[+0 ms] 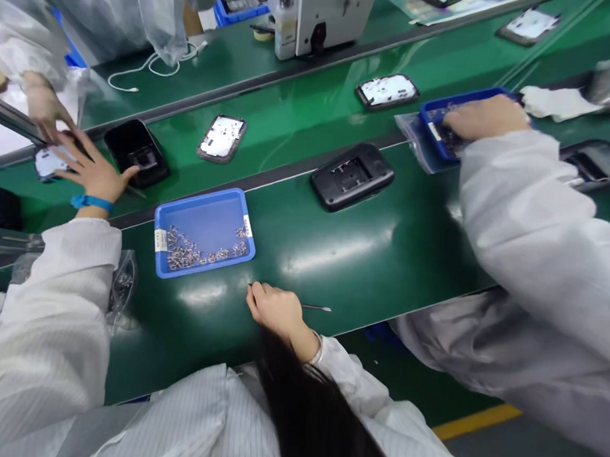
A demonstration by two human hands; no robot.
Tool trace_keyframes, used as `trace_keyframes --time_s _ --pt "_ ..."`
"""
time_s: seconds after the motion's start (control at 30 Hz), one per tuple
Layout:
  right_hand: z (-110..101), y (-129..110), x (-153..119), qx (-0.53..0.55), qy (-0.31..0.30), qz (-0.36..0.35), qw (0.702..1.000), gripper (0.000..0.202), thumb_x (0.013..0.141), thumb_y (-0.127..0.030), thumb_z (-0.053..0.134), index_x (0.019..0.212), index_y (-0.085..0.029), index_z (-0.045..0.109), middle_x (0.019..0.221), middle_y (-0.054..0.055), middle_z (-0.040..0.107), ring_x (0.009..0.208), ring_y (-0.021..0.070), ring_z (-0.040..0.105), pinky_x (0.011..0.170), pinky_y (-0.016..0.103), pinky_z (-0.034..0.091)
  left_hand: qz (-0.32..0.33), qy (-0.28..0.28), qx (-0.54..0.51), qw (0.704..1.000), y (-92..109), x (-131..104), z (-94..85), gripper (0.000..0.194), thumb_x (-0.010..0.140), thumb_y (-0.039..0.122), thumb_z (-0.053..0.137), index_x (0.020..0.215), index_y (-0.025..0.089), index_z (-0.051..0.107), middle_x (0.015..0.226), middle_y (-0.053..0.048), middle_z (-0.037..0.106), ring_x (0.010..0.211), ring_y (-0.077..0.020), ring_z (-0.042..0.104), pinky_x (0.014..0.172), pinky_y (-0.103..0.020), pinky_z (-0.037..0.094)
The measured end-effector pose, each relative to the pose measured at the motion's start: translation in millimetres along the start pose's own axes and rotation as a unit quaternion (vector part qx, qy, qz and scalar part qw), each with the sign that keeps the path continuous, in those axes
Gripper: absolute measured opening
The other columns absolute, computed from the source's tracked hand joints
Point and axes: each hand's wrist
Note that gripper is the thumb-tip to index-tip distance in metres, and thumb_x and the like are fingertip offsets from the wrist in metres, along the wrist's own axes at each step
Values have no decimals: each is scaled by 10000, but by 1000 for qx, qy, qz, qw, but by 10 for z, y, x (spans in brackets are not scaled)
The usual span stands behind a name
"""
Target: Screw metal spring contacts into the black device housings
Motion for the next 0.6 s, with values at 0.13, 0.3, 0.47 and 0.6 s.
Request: trace_keyframes --time_s 0.13,0.3,0.47,0.6 --pt "-22 -7 8 5 -10 1 1000 393 981 -265 408 641 -175 582 546 5 617 426 81 499 479 291 110 67 52 -24 996 69 -419 107 702 805 671 660 1274 156 572 1321 -13 541 1306 -255 453 1130 -539 407" --pt "-32 -7 8 6 -30 15 999 405 984 -284 401 646 -178 597 556 7 628 434 95 522 480 297 94 256 -112 -132 951 256 -946 372 520 866 699 538 896 234 769 847 -36 630 804 -175 602 779 -345 523" --pt "-14 -31 3 6 -46 25 999 392 983 -285 406 675 -173 619 583 18 646 460 104 551 487 302 95 372 -211 -72 901 326 -995 474 495 991 557 399 974 201 742 911 -83 689 865 -210 629 844 -387 514" --pt "-66 -53 15 8 -43 23 999 330 964 -265 454 702 -175 632 592 7 643 464 111 549 485 307 112 391 -192 -44 899 357 -986 435 483 1025 468 341 926 183 718 1116 -119 678 1013 -229 644 916 -412 532"
Point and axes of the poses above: each hand's wrist, its own x-axis towards the middle knuckle, its own z-axis out of the palm, y = z × x
